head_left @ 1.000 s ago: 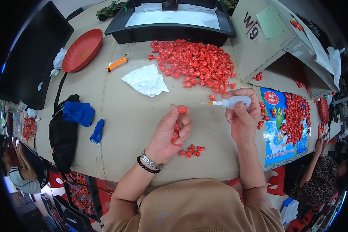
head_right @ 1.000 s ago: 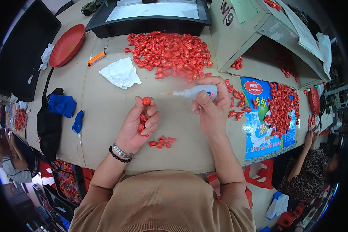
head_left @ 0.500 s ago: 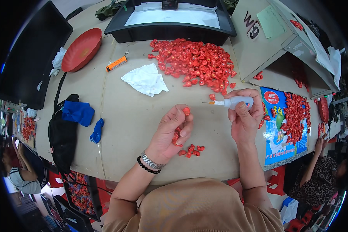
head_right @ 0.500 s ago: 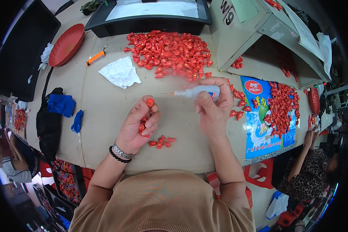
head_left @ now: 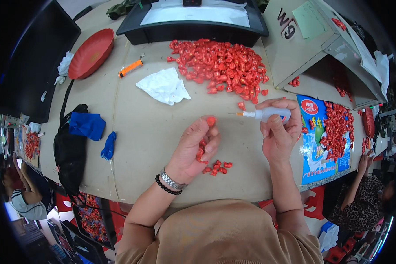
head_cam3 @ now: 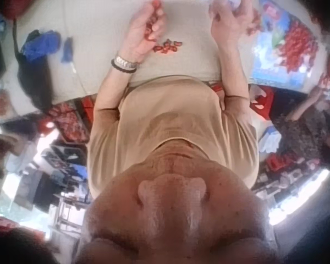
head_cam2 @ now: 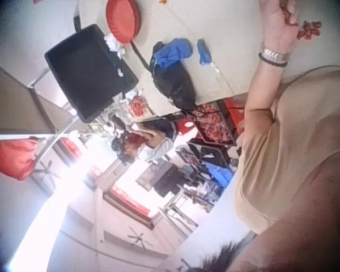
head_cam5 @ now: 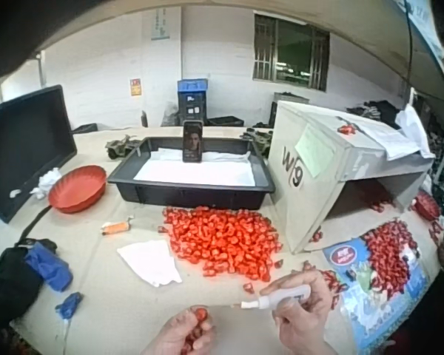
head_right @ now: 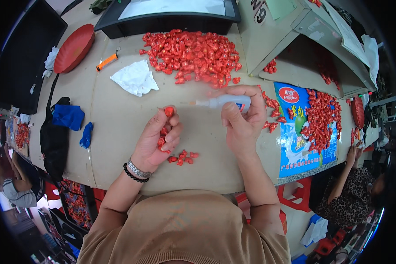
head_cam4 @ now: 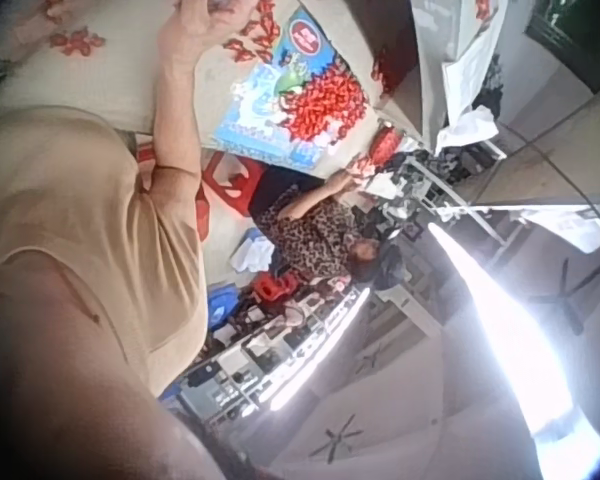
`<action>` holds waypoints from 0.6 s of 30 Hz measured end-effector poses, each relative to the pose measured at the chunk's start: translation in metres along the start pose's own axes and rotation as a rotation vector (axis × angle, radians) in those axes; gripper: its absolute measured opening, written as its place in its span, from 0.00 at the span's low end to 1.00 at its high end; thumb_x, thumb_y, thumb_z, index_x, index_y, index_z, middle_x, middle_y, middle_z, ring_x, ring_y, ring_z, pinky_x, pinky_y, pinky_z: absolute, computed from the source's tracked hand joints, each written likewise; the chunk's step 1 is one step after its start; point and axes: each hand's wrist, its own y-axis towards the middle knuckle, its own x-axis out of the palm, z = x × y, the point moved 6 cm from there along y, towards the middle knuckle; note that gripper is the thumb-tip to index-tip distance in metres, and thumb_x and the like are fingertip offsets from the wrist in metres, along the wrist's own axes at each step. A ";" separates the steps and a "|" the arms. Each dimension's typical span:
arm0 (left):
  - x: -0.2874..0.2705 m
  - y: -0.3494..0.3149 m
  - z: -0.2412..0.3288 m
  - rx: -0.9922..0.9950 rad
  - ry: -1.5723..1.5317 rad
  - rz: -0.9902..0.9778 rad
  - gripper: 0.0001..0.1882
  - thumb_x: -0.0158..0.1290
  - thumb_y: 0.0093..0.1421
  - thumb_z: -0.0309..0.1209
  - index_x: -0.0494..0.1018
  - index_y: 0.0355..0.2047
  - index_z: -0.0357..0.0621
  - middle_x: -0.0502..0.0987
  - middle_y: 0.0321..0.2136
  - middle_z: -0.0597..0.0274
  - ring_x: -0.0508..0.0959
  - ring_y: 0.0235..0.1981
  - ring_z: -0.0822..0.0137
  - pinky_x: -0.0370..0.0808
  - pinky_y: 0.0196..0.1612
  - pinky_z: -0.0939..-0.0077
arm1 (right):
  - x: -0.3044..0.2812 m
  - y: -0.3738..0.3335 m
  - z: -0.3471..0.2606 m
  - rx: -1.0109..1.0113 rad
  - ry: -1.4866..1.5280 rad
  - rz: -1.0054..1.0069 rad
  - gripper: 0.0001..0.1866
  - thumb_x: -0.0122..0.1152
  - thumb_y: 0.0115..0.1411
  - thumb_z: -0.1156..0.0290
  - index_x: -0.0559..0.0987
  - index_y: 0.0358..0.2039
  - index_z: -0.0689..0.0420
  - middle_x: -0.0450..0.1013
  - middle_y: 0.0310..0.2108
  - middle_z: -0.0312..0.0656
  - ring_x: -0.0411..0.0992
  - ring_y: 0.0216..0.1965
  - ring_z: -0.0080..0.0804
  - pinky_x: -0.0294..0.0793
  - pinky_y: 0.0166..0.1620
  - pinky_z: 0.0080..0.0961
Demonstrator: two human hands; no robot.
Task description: Applying liquid glue to small red plastic components and pressing them together.
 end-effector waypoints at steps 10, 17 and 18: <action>-0.003 0.002 -0.003 -0.016 0.007 0.069 0.20 0.41 0.66 0.49 0.68 0.40 0.43 0.71 0.29 0.68 0.63 0.19 0.79 0.59 0.12 0.89 | 0.011 -0.008 -0.005 -0.100 -0.135 -0.086 0.11 0.60 0.58 0.76 0.69 0.39 0.60 0.75 0.37 0.49 0.72 0.31 0.22 0.70 0.29 0.14; -0.001 0.002 -0.004 -0.003 0.052 0.080 0.21 0.40 0.67 0.49 0.68 0.41 0.42 0.72 0.29 0.69 0.62 0.18 0.79 0.58 0.12 0.88 | 0.021 -0.016 -0.008 -0.193 -0.272 -0.167 0.12 0.59 0.55 0.82 0.70 0.39 0.64 0.74 0.38 0.50 0.74 0.38 0.29 0.74 0.40 0.22; -0.001 0.002 -0.004 -0.001 0.056 0.084 0.21 0.40 0.67 0.49 0.68 0.40 0.42 0.72 0.29 0.69 0.62 0.18 0.79 0.58 0.12 0.88 | 0.021 -0.016 -0.008 -0.201 -0.293 -0.172 0.12 0.59 0.54 0.82 0.70 0.39 0.64 0.74 0.38 0.50 0.74 0.38 0.29 0.74 0.40 0.22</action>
